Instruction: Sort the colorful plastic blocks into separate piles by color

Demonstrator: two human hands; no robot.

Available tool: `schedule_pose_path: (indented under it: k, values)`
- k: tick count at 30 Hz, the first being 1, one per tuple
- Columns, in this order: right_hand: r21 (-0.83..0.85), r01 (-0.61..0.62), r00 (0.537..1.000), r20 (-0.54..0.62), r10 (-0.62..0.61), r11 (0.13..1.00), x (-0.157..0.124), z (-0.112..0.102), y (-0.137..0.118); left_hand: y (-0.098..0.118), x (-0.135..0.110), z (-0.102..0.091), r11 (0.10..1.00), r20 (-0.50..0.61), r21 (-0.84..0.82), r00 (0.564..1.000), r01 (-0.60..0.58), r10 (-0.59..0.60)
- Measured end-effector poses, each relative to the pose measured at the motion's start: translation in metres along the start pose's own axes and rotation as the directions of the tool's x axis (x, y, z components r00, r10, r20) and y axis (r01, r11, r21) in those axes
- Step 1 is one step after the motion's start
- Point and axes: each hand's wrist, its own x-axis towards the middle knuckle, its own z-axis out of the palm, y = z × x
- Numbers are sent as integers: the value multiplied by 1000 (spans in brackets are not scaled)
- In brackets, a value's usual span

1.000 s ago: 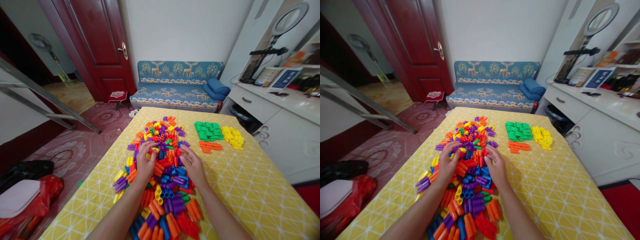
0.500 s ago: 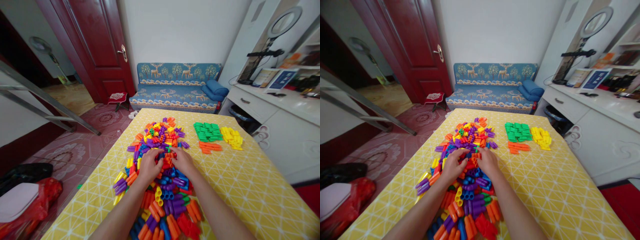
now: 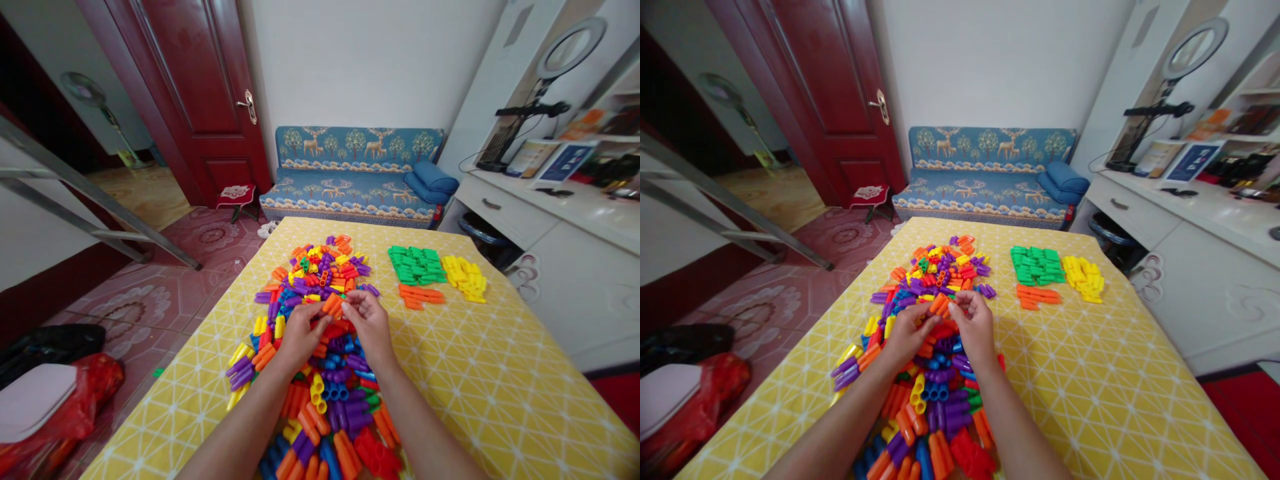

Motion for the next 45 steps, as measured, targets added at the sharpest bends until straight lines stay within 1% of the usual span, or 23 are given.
schedule_pose_path:
  k: [2,4,7,9,11,12,14,16,17,19,21,22,23,24,25,28,30,34,36,38,40,43,45]
  values:
    - [45,-69,997,45,67,997,-3,0,1,2,0,0,999,1,-48,1000,-3,3]
    - [53,-109,989,106,103,993,-6,0,2,4,0,-1,998,-10,-68,1000,-4,3]
    - [32,-126,974,194,117,992,-10,0,-1,5,-1,0,998,6,-68,1000,-15,15]
    - [17,-108,979,175,103,994,-8,-7,-7,5,-1,0,998,-7,-64,1000,-12,11]
    - [-36,-59,995,78,62,998,-1,-25,-15,3,-1,0,998,-38,-69,999,11,-14]
    - [-92,-33,999,21,35,995,5,-40,-19,2,-1,0,997,-54,-76,998,27,-31]
    - [-266,-7,998,-65,-11,964,18,-78,-26,0,-1,0,995,-73,-88,995,55,-61]
    - [-472,-6,994,-98,-45,881,31,-121,-27,-1,-1,1,993,-77,-94,994,65,-72]
    - [-591,-29,992,-120,-51,806,36,-141,-26,-2,-1,1,993,-77,-94,994,64,-72]
    - [-799,-70,983,-157,-95,597,40,-174,-19,-3,-1,1,994,-75,-88,995,57,-64]
    - [-910,-72,962,-171,-212,409,37,-193,-8,-3,-1,2,995,-76,-84,995,51,-57]
    - [-936,-57,950,-157,-269,346,34,-197,-2,-4,-1,2,995,-76,-84,995,51,-57]
    - [-951,-32,945,-129,-301,309,30,-199,4,-4,0,2,995,-76,-86,995,53,-60]
    - [-956,-3,950,-94,-298,292,26,-199,9,-4,0,2,995,-75,-87,995,56,-62]
    - [-956,22,962,-60,-267,293,23,-198,14,-4,0,2,994,-73,-88,995,58,-64]
    - [-934,71,989,20,-147,349,18,-197,21,-4,0,2,995,-73,-81,995,60,-66]
    - [-925,106,989,59,-139,365,20,-200,23,-4,-1,2,996,-76,-75,995,57,-63]
    - [-921,193,979,158,-129,337,25,-209,28,-3,-1,2,995,-73,-80,995,55,-61]
    - [-926,179,982,150,-112,332,26,-211,31,-2,-1,2,995,-71,-80,995,58,-63]
    - [-939,134,990,110,-93,316,25,-211,33,-1,0,2,995,-70,-80,995,60,-66]
    - [-965,69,996,52,-72,253,25,-209,31,-1,0,2,995,-68,-81,995,63,-68]
    - [-988,-38,998,-46,-52,147,30,-204,20,0,1,2,995,-61,-74,996,62,-67]
    - [-989,-66,995,-75,-61,134,37,-198,12,-1,1,2,996,-60,-72,996,61,-65]
